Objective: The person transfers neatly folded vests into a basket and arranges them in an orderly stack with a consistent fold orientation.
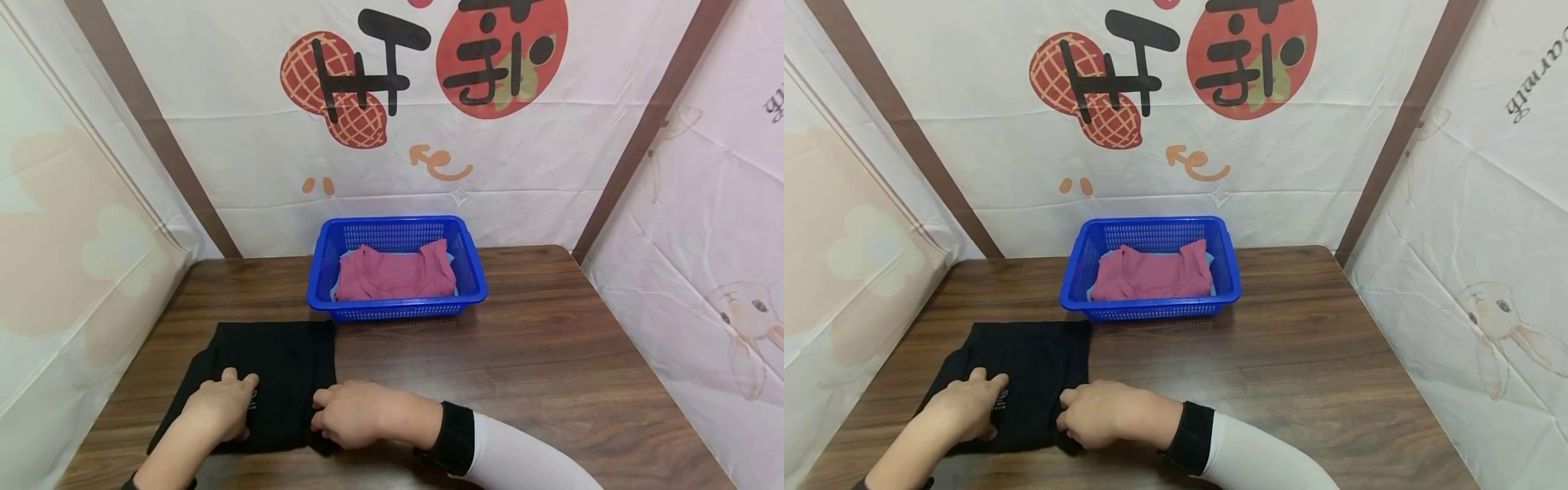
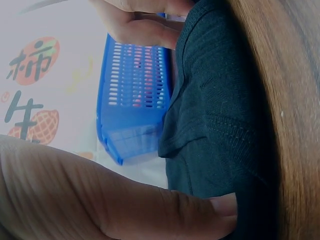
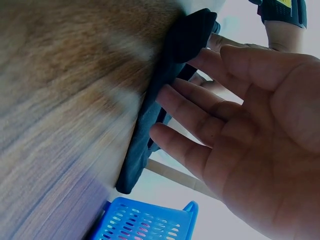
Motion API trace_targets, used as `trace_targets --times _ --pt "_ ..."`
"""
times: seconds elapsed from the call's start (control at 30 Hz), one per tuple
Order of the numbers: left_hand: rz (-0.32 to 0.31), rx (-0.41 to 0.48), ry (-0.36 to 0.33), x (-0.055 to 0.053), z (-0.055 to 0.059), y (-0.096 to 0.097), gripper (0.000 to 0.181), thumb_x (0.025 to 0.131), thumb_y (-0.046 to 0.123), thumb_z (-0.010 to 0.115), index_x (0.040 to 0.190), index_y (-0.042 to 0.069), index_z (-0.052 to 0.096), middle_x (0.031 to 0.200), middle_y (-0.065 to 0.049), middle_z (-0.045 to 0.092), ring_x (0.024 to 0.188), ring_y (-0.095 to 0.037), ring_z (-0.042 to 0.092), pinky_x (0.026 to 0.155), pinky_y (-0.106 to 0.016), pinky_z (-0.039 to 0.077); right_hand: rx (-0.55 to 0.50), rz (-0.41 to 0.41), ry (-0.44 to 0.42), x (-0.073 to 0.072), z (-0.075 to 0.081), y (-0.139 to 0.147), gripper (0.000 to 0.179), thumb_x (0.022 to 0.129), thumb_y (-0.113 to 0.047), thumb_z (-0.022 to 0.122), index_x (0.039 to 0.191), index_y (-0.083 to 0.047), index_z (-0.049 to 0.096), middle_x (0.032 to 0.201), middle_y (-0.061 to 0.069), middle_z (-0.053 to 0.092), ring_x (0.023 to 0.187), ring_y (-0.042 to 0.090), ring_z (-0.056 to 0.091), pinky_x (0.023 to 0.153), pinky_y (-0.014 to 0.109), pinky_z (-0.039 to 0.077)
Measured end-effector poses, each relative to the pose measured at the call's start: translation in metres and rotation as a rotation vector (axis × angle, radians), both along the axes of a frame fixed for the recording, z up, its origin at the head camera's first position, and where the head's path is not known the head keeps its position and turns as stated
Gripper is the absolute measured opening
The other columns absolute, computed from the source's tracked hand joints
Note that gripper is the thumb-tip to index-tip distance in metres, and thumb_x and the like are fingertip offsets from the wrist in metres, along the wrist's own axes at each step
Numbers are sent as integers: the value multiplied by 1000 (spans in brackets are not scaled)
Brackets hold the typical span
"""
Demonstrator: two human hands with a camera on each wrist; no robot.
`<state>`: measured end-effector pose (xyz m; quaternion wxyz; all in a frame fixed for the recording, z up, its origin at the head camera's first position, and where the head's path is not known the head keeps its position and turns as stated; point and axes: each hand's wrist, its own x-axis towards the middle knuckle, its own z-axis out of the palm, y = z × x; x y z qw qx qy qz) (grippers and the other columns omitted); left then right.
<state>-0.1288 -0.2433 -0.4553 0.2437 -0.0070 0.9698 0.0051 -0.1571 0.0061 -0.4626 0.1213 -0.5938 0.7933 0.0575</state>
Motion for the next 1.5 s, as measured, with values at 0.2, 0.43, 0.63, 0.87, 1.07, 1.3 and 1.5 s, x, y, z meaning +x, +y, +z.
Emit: trace_targets --times 0.2,0.43,0.63,0.87,1.07,1.3,1.5 --pt "-9 9 22 1 -2 4 77 75 22 92 138 2 52 126 -35 47 87 -44 58 64 -52 53 9 -14 8 0 2 4 30 107 -36 52 134 -36 66 135 -10 54 123 4 54 100 25 46" --pt "-18 11 24 2 -5 10 78 74 24 93 138 3 54 124 -34 49 88 -44 58 65 -53 54 8 -11 -13 3 4 12 30 107 -36 52 134 -35 66 137 -9 54 124 5 56 98 25 48" --pt "-24 2 15 1 -10 16 79 74 27 93 138 4 54 125 -33 49 88 -42 59 64 -53 55 -7 4 -18 3 6 20 29 108 -35 52 132 -33 67 137 -8 55 124 5 56 98 25 49" --pt "-35 5 25 3 -7 26 78 73 25 94 138 3 55 124 -34 50 90 -43 60 64 -54 55 -29 20 -2 3 5 29 28 107 -33 54 130 -33 69 134 -7 57 122 5 57 98 26 49" --pt "-28 11 15 4 -3 34 79 73 24 94 139 4 55 125 -34 50 90 -43 60 65 -54 56 -39 21 -43 2 5 34 28 107 -32 54 131 -31 69 136 -7 57 122 5 57 100 27 48" --pt "-33 -2 22 6 -1 40 77 74 25 94 137 4 56 125 -33 51 91 -44 61 66 -55 56 -43 13 -43 2 4 39 28 107 -32 54 130 -31 69 134 -7 57 118 5 59 101 26 47" --pt "-53 -3 64 11 0 45 75 73 25 94 135 3 57 123 -33 53 92 -46 62 65 -55 57 -36 -3 -48 4 5 44 27 107 -32 54 130 -32 69 133 -8 57 118 5 58 101 27 47"
